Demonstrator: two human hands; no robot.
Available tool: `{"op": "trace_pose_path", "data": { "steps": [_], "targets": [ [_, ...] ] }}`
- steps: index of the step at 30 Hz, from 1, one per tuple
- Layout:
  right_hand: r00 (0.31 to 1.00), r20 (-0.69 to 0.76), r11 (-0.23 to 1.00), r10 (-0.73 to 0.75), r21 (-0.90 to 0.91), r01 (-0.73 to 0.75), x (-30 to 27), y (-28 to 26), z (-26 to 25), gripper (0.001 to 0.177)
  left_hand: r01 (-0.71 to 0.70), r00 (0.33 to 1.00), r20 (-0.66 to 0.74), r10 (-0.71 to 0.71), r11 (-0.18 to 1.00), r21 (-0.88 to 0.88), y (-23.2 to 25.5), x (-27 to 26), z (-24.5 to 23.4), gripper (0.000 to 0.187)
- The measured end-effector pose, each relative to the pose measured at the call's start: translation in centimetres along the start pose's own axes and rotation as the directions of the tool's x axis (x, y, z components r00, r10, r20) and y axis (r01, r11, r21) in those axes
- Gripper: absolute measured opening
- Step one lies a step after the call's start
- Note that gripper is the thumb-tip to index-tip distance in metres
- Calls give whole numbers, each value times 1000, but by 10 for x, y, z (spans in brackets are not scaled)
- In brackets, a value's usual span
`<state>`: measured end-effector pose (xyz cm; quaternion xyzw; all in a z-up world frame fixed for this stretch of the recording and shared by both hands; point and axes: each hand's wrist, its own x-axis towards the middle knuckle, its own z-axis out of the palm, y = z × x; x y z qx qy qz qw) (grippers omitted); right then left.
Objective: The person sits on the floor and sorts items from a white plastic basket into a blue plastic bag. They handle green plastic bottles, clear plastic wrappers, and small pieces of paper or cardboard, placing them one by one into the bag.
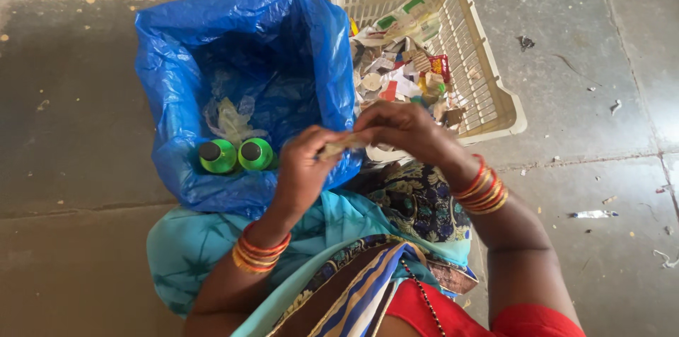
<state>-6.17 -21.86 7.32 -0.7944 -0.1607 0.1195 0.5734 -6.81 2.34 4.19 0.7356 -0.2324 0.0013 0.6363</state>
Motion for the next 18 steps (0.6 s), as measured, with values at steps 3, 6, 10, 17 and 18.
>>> {"op": "trace_pose_path", "data": {
  "steps": [3, 6, 10, 17, 18],
  "targets": [
    [985, -172, 993, 17, 115, 3, 20, 13, -42, 20, 78, 990, -112, -85, 995, -65, -21, -15, -36, 18],
    [915, -402, 998, 37, -28, -52, 42, 53, -106, 16, 144, 949, -276, -151, 988, -45, -37, -21, -66, 13],
    [976, -204, 799, -73, -598, -65, 89, 142, -133, 22, 162, 911, -391, -130, 986, 50, -48, -22, -77, 12],
    [476, 565, 680, 674, -725, -103, 107, 286, -23, 42, 19, 923, -352, 154, 896, 443, -56, -17, -70, 12],
    [526, 536, 649, 660, -760, -39, 102, 301, -19, 46, 1, 925, -331, 189, 867, 498, -58, -18, -68, 12]
  ]
}}
